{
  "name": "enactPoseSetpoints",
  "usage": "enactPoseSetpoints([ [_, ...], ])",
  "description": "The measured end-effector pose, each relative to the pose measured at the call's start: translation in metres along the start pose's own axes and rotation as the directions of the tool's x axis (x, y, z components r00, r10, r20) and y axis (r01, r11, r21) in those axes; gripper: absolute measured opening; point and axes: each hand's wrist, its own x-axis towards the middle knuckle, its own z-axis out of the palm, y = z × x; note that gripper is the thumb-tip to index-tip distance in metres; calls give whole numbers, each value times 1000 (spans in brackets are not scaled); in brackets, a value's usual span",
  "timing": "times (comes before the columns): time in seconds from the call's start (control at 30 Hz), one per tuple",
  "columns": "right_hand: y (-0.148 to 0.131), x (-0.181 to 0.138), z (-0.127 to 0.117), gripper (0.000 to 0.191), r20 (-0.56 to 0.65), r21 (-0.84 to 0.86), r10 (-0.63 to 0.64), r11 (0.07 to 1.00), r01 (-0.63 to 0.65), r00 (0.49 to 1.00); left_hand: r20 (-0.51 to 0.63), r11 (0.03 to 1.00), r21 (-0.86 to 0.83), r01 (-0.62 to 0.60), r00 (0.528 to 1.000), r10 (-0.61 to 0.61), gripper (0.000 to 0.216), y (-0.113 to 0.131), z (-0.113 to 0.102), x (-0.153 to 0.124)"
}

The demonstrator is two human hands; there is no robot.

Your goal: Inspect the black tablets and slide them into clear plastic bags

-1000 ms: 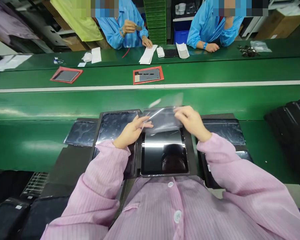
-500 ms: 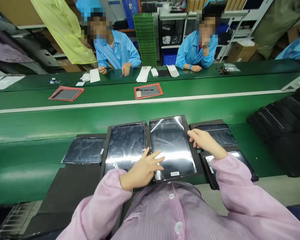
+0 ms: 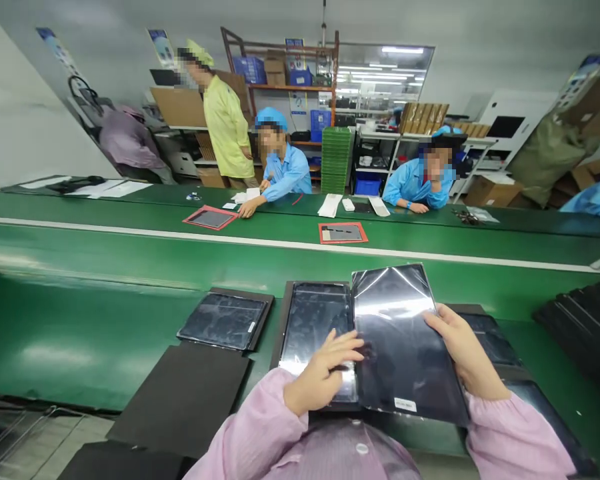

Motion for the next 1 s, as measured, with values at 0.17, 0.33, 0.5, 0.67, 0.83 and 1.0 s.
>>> enactPoseSetpoints([
  [0.17, 13, -4, 63, 36, 102, -14, -34, 999, 36, 994, -534, 958, -239, 160, 802, -267, 31, -22, -35, -24],
  [0.33, 37, 11, 110, 12, 142, -674, -59, 725, 140, 988, -577, 894, -365, 261, 690, -437, 48, -41, -37, -30],
  [0.5, 44, 24, 114, 18, 99, -824, -12, 559, 89, 995, -569, 863, -475, 173, 688, -451, 48, -54, -37, -31],
  [0.67, 56, 31, 117, 35, 106, -644, 133, 764, -33, 985, -590, 805, -592, 45, 657, -470, 49, -77, -38, -33],
  [0.83, 72, 26, 120, 50, 335, -203, 28, 978, 44, 942, -693, 825, -566, -2, 543, -474, 55, -88, -42, -29],
  [1.0, 74, 7, 108, 47, 335, 23, -170, 985, 172, 927, -657, 817, -576, 17, 585, -475, 60, -53, -46, -12],
])
